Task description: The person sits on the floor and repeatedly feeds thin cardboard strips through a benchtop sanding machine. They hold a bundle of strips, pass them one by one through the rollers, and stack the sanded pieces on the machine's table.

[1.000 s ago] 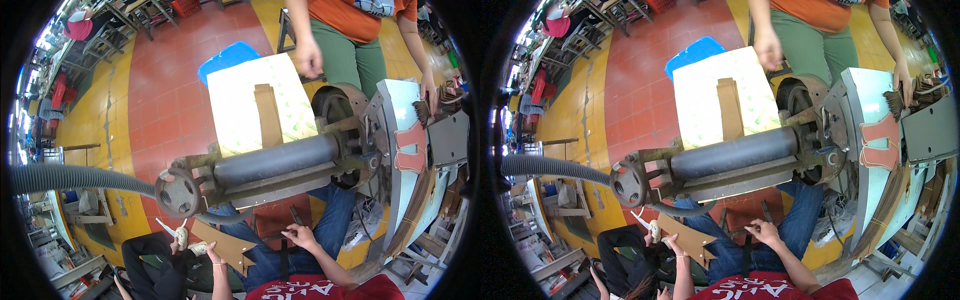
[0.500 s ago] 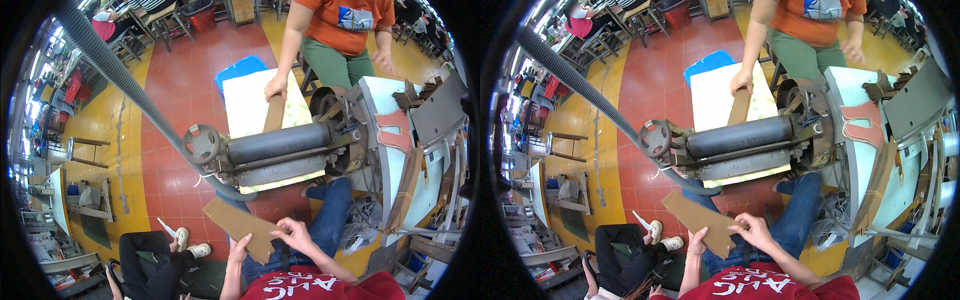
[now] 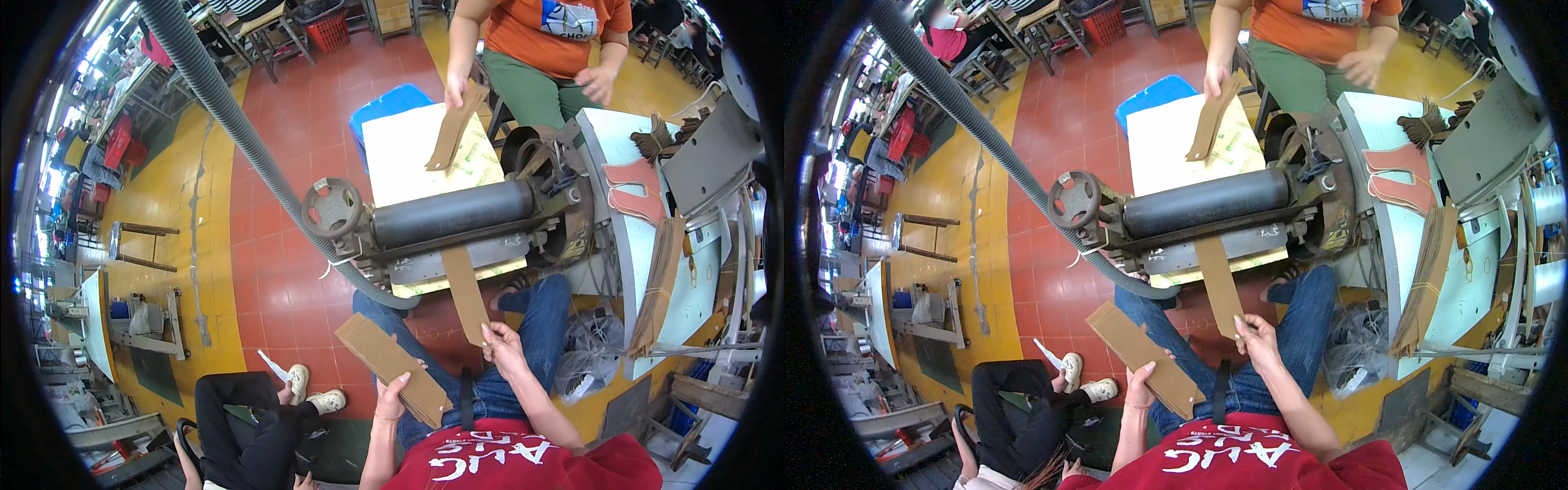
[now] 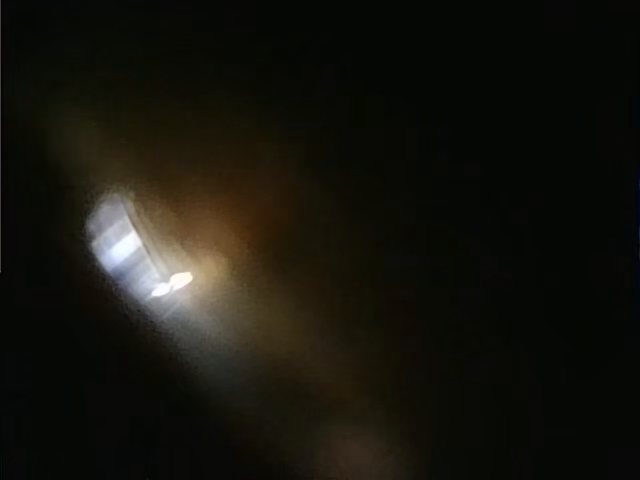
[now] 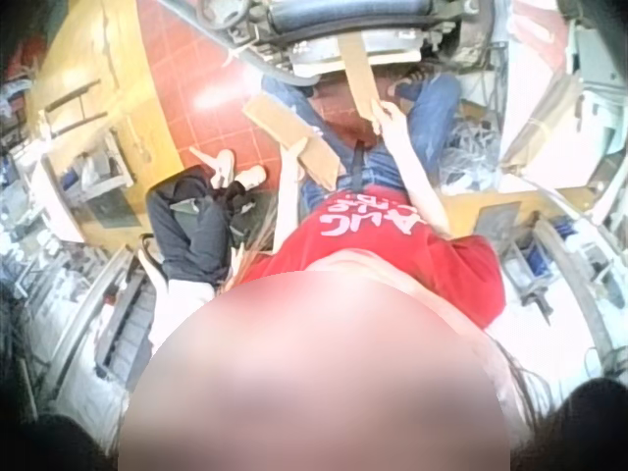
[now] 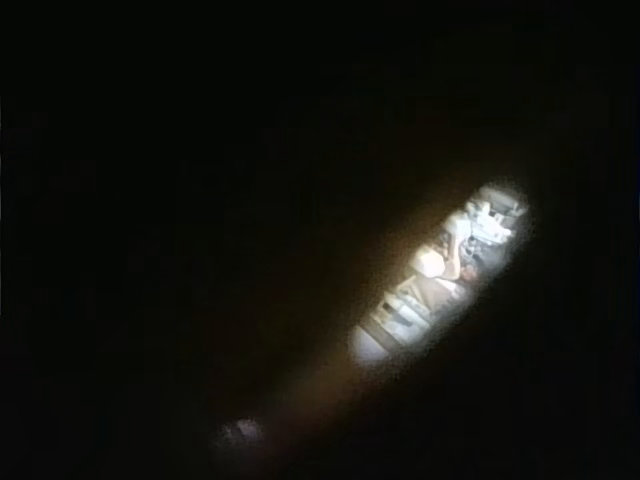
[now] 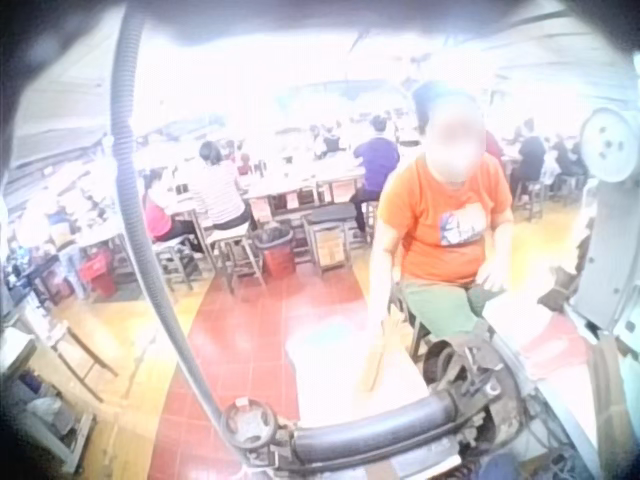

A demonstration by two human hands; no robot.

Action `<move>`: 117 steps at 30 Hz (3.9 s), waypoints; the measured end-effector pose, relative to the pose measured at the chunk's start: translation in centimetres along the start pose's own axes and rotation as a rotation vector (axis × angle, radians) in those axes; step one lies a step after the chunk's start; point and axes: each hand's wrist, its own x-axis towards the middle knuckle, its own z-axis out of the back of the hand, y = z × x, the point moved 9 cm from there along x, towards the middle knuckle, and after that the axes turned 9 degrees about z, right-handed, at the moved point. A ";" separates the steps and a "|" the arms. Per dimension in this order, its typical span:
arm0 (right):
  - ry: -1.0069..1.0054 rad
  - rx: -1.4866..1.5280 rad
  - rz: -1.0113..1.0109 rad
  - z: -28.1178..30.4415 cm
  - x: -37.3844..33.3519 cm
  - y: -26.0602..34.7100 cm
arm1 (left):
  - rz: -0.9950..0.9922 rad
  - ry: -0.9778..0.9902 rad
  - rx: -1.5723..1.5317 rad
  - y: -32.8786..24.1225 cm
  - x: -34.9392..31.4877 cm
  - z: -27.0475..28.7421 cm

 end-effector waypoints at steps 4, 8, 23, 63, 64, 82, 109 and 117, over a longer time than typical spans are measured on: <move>0.004 0.137 0.100 -3.3 4.4 2.9 | -0.018 0.030 -0.009 -0.5 0.2 -0.4; 0.008 0.251 0.149 -4.2 4.8 2.8 | 0.010 0.009 0.060 -0.5 0.9 -0.9; 0.346 -0.185 -0.051 -4.5 -1.5 0.7 | 0.181 0.071 0.101 2.5 3.7 -2.4; -0.155 -0.186 0.357 -1.6 7.1 5.7 | 0.030 0.162 -0.135 1.5 3.6 -3.2; -0.192 -0.156 0.427 -1.7 6.9 5.9 | 0.037 0.185 -0.155 1.6 3.6 -3.4; 0.263 -0.637 0.401 -4.3 -5.3 3.5 | 0.056 0.073 -0.073 3.8 4.6 -3.0; 0.258 -0.913 0.517 -6.7 -3.6 12.4 | 0.186 0.203 -0.091 5.8 5.4 1.8; 0.591 -1.190 0.953 -23.1 2.1 31.1 | 0.229 0.220 -0.147 6.6 6.0 3.1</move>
